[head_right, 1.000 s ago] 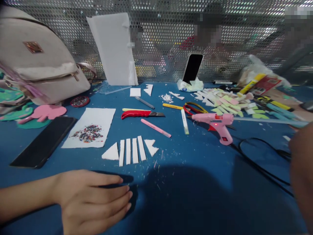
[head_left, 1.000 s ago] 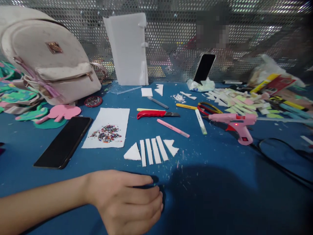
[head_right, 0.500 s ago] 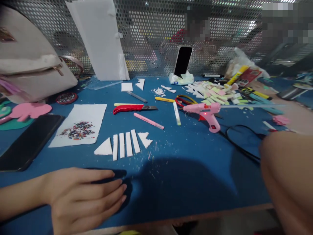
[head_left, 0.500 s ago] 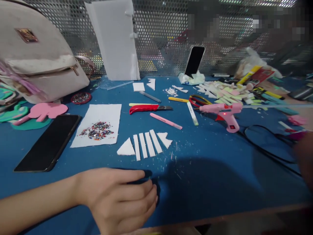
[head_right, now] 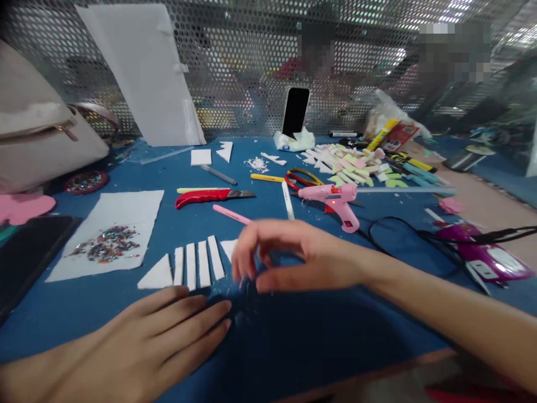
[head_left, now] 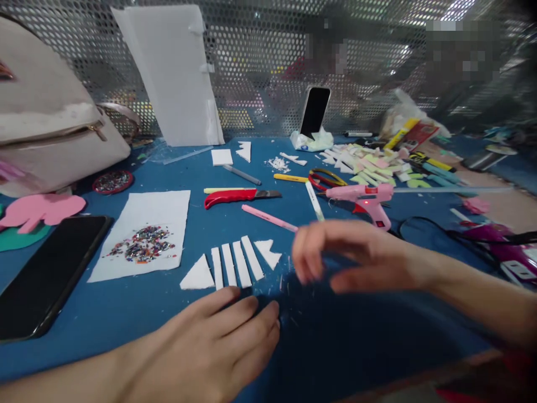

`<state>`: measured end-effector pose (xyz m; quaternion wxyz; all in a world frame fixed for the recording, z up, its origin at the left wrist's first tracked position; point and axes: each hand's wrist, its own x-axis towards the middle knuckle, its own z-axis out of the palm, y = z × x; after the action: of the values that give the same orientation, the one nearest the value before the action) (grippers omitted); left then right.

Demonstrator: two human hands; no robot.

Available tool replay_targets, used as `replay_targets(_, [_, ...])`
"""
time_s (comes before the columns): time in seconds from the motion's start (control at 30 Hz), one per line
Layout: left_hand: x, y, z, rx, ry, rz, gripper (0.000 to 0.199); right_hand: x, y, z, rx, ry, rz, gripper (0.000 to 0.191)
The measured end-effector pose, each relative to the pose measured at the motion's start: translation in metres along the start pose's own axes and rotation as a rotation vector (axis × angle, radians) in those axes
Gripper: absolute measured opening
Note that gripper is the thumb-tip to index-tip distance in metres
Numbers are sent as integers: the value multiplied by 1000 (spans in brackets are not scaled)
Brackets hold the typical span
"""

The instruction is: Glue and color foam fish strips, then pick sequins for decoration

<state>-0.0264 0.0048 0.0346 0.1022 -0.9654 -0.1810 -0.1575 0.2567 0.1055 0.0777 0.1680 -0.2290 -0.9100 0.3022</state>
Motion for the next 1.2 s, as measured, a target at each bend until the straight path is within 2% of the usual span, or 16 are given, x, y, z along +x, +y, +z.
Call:
replay_targets(0.07, [5,1,1,18,1,-35,33,10,9,6,-4,11,20,47])
replay_targets(0.17, [9,0,6,54,30,-127,29,21,20,25,-170,-1,-17,69])
replay_targets(0.27, [12,-1,13,76,48,-198,27,24,25,43,-189,-6,2,62])
replay_targets(0.37, [14,-3,19,84,67,-217,26,22,28,52,-168,28,-3,52])
replay_targets(0.53, [15,-5,26,78,79,-264,25,21,33,55,-182,66,14,49])
replay_targets(0.77, [9,-7,30,31,76,-267,29,27,31,61,-277,85,82,59])
replay_targets(0.93, [10,-9,28,29,62,-270,31,30,29,48,-228,152,57,69])
replay_targets(1.0, [11,-10,28,23,72,-269,30,30,31,39,-221,194,83,57])
replay_targets(1.1, [11,-11,30,11,56,-265,30,29,40,31,-296,265,119,27])
replay_targets(1.2, [12,-12,33,8,68,-269,30,28,51,31,-370,243,161,22])
